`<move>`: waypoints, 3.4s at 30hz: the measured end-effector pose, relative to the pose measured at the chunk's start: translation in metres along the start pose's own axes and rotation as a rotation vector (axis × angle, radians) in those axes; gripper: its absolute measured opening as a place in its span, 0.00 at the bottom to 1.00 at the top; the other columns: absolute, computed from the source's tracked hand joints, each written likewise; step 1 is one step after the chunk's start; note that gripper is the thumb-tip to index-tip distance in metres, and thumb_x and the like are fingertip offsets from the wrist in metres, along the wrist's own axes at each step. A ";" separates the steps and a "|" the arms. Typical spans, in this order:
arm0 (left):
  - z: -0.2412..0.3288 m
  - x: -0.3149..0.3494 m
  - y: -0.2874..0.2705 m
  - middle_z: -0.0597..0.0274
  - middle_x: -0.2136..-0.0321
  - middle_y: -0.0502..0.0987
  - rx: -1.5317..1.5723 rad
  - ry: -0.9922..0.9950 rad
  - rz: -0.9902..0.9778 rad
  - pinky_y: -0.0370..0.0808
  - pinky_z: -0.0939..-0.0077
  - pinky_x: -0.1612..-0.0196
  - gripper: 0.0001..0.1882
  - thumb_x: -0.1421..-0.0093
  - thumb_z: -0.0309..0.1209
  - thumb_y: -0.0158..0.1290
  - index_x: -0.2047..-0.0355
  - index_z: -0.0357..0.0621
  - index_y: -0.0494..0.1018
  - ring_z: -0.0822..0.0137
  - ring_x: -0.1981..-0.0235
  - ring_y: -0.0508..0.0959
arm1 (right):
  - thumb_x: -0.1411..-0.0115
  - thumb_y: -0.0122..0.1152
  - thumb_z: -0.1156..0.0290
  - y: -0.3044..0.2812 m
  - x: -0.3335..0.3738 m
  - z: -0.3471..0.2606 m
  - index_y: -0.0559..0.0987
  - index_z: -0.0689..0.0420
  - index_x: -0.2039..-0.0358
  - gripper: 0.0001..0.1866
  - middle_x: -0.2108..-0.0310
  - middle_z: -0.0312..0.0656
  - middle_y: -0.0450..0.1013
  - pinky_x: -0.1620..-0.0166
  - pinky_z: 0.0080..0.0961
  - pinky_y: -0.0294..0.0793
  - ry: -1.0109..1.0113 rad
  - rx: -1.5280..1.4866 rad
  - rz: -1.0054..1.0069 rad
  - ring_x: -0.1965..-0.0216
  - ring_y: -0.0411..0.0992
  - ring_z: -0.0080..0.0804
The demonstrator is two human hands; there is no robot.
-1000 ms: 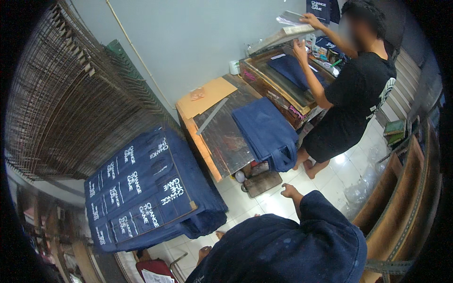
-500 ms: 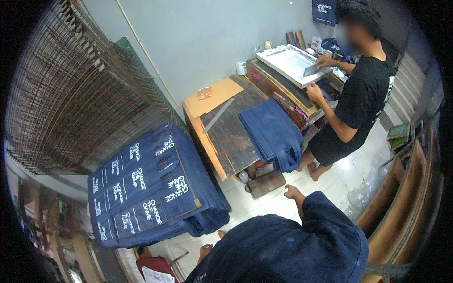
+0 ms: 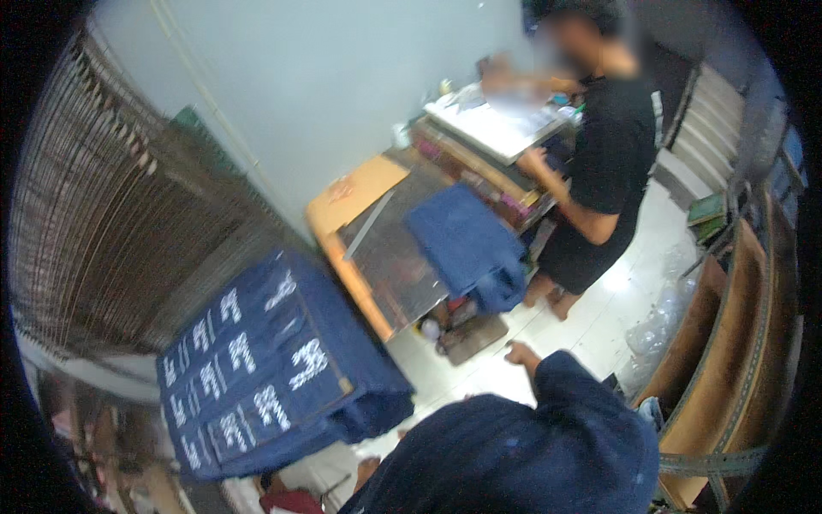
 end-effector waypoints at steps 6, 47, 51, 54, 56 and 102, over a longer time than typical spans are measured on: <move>0.000 -0.016 0.008 0.47 0.75 0.75 -0.042 0.103 -0.007 0.70 0.56 0.68 0.19 0.43 0.42 0.41 0.74 0.40 0.73 0.48 0.71 0.74 | 0.60 0.53 0.63 0.004 0.013 -0.003 0.70 0.56 0.52 0.30 0.55 0.55 0.69 0.49 0.34 0.66 -0.030 0.052 -0.065 0.52 0.68 0.46; -0.106 0.143 0.028 0.48 0.57 0.73 0.464 -0.720 -0.010 0.67 0.65 0.51 0.27 0.50 0.51 0.53 0.58 0.43 0.73 0.53 0.53 0.72 | 0.55 0.58 0.74 0.068 0.025 -0.139 0.67 0.59 0.54 0.24 0.75 0.39 0.69 0.83 0.21 0.65 -0.189 -0.245 -0.234 0.83 0.66 0.25; -0.182 0.113 0.004 0.45 0.64 0.76 0.503 -0.280 0.174 0.71 0.67 0.56 0.26 0.50 0.47 0.54 0.59 0.40 0.73 0.54 0.61 0.76 | 0.55 0.60 0.69 0.095 0.056 -0.172 0.68 0.57 0.53 0.26 0.69 0.43 0.72 0.84 0.23 0.67 -0.134 -0.092 -0.181 0.80 0.70 0.29; -0.223 0.090 -0.012 0.48 0.73 0.77 0.584 -0.520 0.103 0.72 0.71 0.63 0.24 0.50 0.42 0.54 0.59 0.35 0.72 0.59 0.71 0.77 | 0.50 0.54 0.69 0.093 0.070 -0.202 0.66 0.57 0.52 0.23 0.63 0.42 0.71 0.77 0.29 0.69 -0.068 -0.305 -0.141 0.71 0.72 0.32; -0.232 0.078 -0.028 0.48 0.73 0.77 0.724 -0.468 0.119 0.73 0.68 0.63 0.24 0.52 0.42 0.56 0.59 0.36 0.73 0.59 0.72 0.77 | 0.47 0.50 0.71 0.085 0.071 -0.206 0.63 0.56 0.49 0.24 0.63 0.42 0.71 0.70 0.30 0.71 0.013 -0.520 -0.051 0.69 0.72 0.34; 0.027 0.048 -0.433 0.45 0.39 0.43 2.131 0.085 -0.159 0.50 0.38 0.44 0.55 0.54 0.70 0.40 0.38 0.45 0.37 0.43 0.38 0.44 | 0.59 0.57 0.78 0.071 0.358 -0.699 0.56 0.57 0.42 0.40 0.57 0.42 0.65 0.52 0.29 0.65 -0.683 -1.058 -0.279 0.58 0.65 0.32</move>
Point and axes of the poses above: each hand's wrist, its own x-axis away from the middle knuckle, its own y-axis out of the palm, z = x × y, the point moved 7 cm from there along -x, towards the middle knuckle
